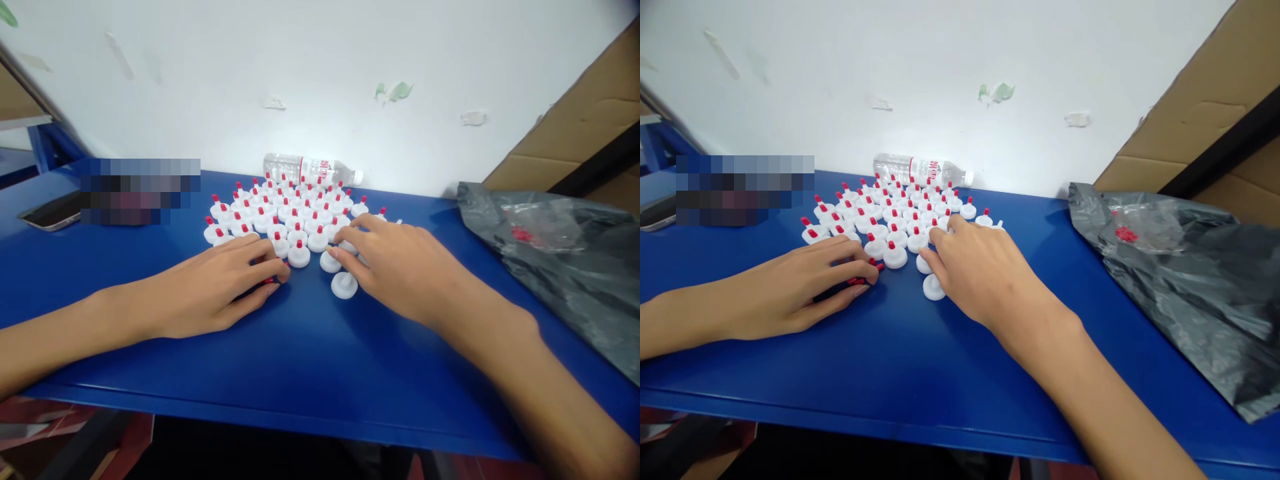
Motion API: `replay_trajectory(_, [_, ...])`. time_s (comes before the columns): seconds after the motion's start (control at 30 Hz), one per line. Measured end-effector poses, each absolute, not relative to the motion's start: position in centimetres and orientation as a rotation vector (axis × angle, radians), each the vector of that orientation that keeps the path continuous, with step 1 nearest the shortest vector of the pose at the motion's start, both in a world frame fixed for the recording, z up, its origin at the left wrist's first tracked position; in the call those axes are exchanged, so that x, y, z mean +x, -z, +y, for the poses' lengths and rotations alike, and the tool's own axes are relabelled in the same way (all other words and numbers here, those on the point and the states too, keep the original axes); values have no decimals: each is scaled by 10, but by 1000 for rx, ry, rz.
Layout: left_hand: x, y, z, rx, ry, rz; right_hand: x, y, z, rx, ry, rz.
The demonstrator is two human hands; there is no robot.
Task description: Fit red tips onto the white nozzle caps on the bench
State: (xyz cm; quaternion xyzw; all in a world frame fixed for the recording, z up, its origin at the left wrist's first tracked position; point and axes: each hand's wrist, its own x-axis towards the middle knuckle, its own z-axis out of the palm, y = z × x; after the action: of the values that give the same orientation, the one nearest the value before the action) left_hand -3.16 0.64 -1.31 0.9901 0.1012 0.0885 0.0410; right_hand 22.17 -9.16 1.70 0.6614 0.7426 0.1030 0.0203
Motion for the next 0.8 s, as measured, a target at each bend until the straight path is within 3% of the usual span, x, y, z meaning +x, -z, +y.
replay_trajectory(0.8, [-32,11,7,3004,-216,386,223,-17,-94,2012,-268,2355])
